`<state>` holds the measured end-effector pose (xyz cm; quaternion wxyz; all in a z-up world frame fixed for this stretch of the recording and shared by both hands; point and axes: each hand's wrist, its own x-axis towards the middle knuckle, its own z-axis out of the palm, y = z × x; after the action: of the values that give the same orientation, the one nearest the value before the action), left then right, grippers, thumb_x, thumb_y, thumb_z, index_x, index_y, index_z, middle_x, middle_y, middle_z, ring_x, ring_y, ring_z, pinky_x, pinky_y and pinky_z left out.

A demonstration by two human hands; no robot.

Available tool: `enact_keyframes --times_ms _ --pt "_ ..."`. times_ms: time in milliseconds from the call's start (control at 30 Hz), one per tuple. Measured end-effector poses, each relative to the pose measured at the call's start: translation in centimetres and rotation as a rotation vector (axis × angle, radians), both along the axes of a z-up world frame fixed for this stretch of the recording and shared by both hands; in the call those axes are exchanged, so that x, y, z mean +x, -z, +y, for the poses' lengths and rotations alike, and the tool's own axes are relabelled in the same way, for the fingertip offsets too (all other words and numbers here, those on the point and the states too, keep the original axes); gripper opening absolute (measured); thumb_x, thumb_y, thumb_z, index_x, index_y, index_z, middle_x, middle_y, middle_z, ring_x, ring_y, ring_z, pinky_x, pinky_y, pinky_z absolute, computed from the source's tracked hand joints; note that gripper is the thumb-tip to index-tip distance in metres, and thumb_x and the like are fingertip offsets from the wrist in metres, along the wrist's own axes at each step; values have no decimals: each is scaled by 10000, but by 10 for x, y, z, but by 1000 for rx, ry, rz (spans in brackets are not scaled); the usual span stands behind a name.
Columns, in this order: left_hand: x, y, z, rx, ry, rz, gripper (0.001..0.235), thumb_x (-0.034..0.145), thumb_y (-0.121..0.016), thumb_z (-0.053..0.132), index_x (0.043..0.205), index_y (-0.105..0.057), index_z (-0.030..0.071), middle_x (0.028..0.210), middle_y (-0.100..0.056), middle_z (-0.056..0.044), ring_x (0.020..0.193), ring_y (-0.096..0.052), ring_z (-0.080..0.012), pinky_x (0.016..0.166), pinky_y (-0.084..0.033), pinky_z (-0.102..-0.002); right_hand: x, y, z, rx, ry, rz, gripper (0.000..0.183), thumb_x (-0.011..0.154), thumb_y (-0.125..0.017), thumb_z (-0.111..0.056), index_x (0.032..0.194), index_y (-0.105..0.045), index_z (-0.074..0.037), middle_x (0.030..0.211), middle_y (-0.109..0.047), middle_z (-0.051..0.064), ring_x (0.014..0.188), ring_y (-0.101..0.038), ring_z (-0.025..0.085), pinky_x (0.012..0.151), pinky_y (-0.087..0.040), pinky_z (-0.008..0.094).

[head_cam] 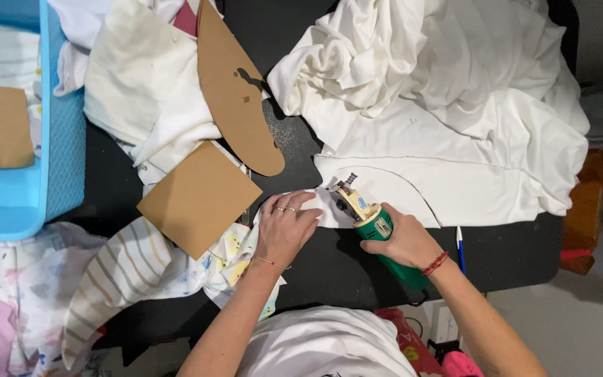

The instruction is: Tracing patterns onto fabric with a pen and cutting them out using an electric rotary cutter

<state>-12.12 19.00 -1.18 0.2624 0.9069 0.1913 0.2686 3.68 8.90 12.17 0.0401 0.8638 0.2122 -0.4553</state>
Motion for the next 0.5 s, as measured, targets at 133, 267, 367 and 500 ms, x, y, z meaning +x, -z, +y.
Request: enact_keyframes --times_ms 133,267,367,500 --pt "1 0 4 -4 19 -21 141 745 -609 228 870 -544 235 1062 -492 48 1032 -472 -143 874 -341 -372 -17 -8 13 -8 85 2 710 512 -713 -414 1111 -493 -104 981 -607 208 982 -561 361 848 -451 423" --pt "1 -1 8 -9 30 -22 160 720 -636 216 849 -544 232 1057 -500 40 1034 -474 -150 897 -321 -400 -31 -10 21 3 217 2 814 493 -718 -451 1168 -458 -76 1003 -590 227 1010 -540 378 842 -439 443" --pt "0 -8 11 -29 47 -13 177 700 -656 209 839 -547 218 1065 -503 39 1045 -470 -150 915 -310 -414 -36 -7 22 27 301 -15 752 496 -723 -429 1124 -497 -83 988 -594 217 1002 -544 372 822 -441 431" --pt "-1 -7 13 -53 44 -42 147 721 -630 189 837 -542 205 1062 -510 35 1039 -480 -148 918 -323 -411 -44 -5 27 58 406 -18 733 487 -734 -427 1104 -511 -101 995 -593 212 1009 -535 370 801 -436 434"
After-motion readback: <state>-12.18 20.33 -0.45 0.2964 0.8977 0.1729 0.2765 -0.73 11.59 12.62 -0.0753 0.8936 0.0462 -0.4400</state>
